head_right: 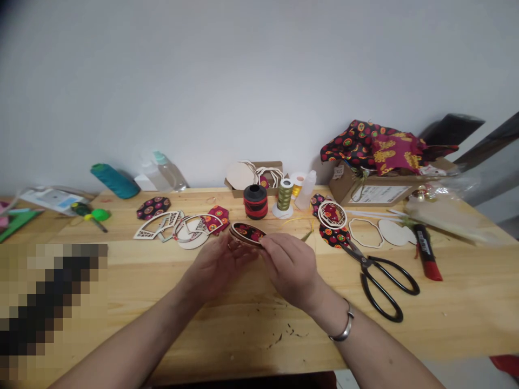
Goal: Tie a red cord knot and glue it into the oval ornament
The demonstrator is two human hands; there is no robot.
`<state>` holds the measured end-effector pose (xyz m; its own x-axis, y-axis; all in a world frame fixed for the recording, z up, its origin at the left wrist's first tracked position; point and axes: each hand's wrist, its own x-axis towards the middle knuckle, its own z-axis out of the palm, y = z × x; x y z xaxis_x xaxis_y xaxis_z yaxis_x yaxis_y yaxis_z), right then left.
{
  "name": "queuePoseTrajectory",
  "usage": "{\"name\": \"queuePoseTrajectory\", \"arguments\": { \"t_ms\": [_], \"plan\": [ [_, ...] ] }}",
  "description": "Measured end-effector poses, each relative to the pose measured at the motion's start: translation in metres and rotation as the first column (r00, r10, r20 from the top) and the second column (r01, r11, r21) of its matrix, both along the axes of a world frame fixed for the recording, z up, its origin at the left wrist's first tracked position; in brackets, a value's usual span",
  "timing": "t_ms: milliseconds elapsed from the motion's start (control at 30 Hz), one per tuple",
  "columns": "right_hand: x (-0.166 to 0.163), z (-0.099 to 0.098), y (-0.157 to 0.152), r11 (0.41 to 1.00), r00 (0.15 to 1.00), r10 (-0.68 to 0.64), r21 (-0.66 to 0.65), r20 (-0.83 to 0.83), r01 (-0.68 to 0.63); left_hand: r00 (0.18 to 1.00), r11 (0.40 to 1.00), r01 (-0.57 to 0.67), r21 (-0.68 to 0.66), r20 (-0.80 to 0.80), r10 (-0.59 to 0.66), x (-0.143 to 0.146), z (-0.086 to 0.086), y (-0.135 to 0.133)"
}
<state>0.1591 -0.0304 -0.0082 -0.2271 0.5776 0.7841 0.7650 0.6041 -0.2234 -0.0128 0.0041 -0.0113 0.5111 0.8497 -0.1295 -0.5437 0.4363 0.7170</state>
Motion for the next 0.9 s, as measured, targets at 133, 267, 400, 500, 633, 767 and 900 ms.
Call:
{"name": "queuePoseTrajectory", "arguments": {
  "t_ms": [133, 267, 400, 500, 633, 767, 900],
  "plan": [
    [-0.004, -0.005, -0.002, 1.0, 0.999, 0.006, 0.018, 0.052, -0.007, 0.994, 0.996, 0.084, -0.024, 0.072, -0.083, 0.0, -0.001, -0.003],
    [-0.009, -0.007, -0.003, 0.999, 0.997, 0.037, 0.032, 0.064, -0.039, 0.995, 0.996, 0.076, -0.045, 0.076, -0.072, 0.0, -0.001, -0.003],
    [-0.012, -0.006, -0.003, 0.998, 0.996, 0.048, 0.031, 0.071, -0.05, 0.996, 0.995, 0.037, -0.088, 0.09, -0.029, 0.0, -0.001, -0.001],
    [-0.013, -0.006, -0.003, 0.997, 0.995, 0.071, 0.033, 0.071, -0.074, 0.996, 0.994, 0.008, -0.108, 0.09, 0.002, -0.001, 0.0, 0.0],
    [-0.013, -0.004, -0.002, 0.99, 0.988, 0.138, -0.027, 0.064, -0.137, 0.998, 0.99, -0.004, -0.139, 0.063, 0.013, -0.002, 0.001, 0.002],
    [-0.009, 0.002, -0.002, 0.958, 0.971, 0.227, -0.164, -0.068, -0.236, 0.999, 0.991, 0.03, -0.131, 0.033, -0.026, -0.003, 0.002, 0.003],
    [0.0, 0.009, 0.0, 0.846, 0.938, 0.251, -0.418, -0.237, -0.332, 0.992, 0.988, 0.122, -0.094, -0.009, -0.123, -0.003, 0.001, 0.0]
  ]
}}
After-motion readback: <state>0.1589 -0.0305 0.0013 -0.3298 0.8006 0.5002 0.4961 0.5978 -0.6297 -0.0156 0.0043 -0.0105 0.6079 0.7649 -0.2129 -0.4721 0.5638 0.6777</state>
